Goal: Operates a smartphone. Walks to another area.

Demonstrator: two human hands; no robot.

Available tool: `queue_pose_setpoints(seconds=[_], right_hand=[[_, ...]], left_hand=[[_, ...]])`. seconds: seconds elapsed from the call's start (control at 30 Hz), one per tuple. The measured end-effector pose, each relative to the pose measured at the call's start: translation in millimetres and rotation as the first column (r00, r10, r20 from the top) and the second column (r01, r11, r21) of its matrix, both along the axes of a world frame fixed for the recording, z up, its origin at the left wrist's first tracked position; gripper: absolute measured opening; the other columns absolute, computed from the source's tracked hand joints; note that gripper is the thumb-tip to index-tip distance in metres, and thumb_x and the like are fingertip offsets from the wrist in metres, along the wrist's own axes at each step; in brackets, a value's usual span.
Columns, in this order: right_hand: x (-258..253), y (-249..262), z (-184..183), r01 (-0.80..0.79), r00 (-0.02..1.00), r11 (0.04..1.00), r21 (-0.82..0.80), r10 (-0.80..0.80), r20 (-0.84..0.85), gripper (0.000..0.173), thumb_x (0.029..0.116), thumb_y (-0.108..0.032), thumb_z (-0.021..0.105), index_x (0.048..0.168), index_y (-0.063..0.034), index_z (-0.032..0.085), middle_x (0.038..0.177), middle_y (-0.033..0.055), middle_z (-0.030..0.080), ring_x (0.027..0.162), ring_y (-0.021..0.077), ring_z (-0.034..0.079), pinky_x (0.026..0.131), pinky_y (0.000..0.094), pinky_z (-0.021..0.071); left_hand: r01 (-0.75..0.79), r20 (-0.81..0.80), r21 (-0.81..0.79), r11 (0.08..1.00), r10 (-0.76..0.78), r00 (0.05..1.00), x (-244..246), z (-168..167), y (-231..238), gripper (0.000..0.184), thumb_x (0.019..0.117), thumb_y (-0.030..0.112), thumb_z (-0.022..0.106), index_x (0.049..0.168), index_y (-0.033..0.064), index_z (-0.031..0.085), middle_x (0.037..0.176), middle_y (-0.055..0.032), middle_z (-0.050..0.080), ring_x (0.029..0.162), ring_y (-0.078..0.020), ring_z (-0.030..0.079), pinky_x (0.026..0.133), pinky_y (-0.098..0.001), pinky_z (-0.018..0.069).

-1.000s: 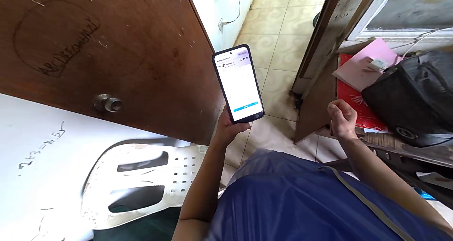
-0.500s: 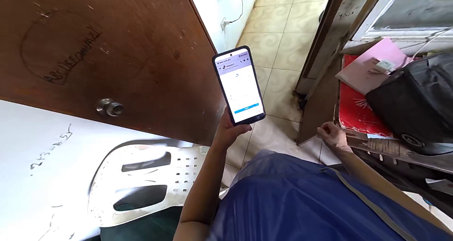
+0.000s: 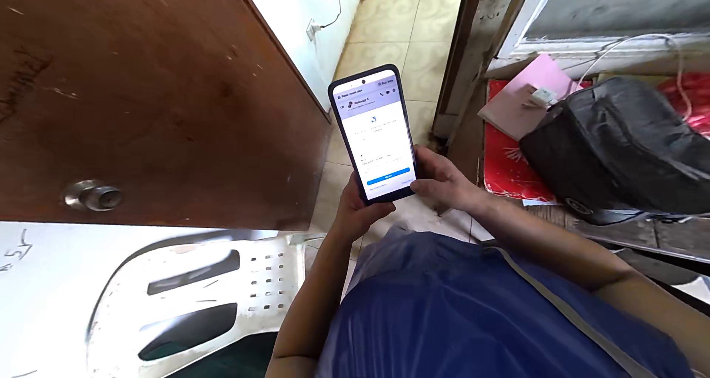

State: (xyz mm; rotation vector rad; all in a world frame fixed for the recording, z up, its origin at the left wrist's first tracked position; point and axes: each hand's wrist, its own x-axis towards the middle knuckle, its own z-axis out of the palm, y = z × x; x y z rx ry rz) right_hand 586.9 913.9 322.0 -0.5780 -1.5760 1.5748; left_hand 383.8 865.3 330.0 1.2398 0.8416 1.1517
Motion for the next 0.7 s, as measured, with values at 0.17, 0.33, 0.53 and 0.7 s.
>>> queue_pose_setpoints(seconds=[0.17,0.33,0.53,0.7], right_hand=[[-0.9,9.4,-3.7,0.044,0.999,0.998,-0.046,-0.044,0.004,0.035,0.0882,0.001,0.055,0.122,-0.0036,0.05,0.097,-0.0092,0.068,0.086,-0.0071,0.065,0.076,0.014,0.0556],[-3.8,37.7,-8.0,-0.008,1.0,0.996,-0.09,0.009,0.012,0.038,0.0874,-0.011,0.055,0.124,-0.0053,0.05,0.098,-0.0125,0.066,0.088,-0.0097,0.062,0.077,0.0127,0.053],[-23.2,100.6,-23.4,-0.026,1.0,0.995,-0.093,0.025,-0.008,0.044,0.0902,-0.017,0.057,0.129,0.0019,0.046,0.109,-0.0065,0.067,0.099,-0.0061,0.063,0.089,0.0178,0.0537],[-51.4,181.0,-24.5,0.025,1.0,0.998,-0.057,-0.026,-0.012,0.055,0.0915,-0.021,0.061,0.134,0.0087,0.043,0.116,-0.0027,0.068,0.105,-0.0043,0.064,0.093,0.0199,0.0543]], left_hand=[[0.008,-0.05,-0.001,1.0,-0.008,0.999,0.9,-2.2,13.1,0.058,0.0778,-0.007,0.066,0.129,0.0133,0.046,0.102,0.0117,0.074,0.086,-0.0026,0.072,0.079,-0.0245,0.0615],[0.006,-0.042,-0.027,1.0,-0.007,0.999,-7.9,-4.5,40.0,0.059,0.0791,-0.004,0.068,0.131,0.0107,0.043,0.107,0.0122,0.073,0.091,-0.0029,0.072,0.081,-0.0262,0.0619],[0.013,-0.049,-0.042,0.999,-0.015,0.999,-28.9,-13.9,108.4,0.062,0.0767,-0.006,0.069,0.132,-0.0014,0.041,0.111,0.0084,0.072,0.097,-0.0034,0.071,0.087,-0.0273,0.0607],[0.035,-0.12,0.021,0.999,-0.033,0.992,-58.1,-20.7,198.3,0.075,0.0771,0.002,0.074,0.137,-0.0171,0.033,0.118,-0.0027,0.07,0.103,-0.0051,0.07,0.091,-0.0288,0.0587]])
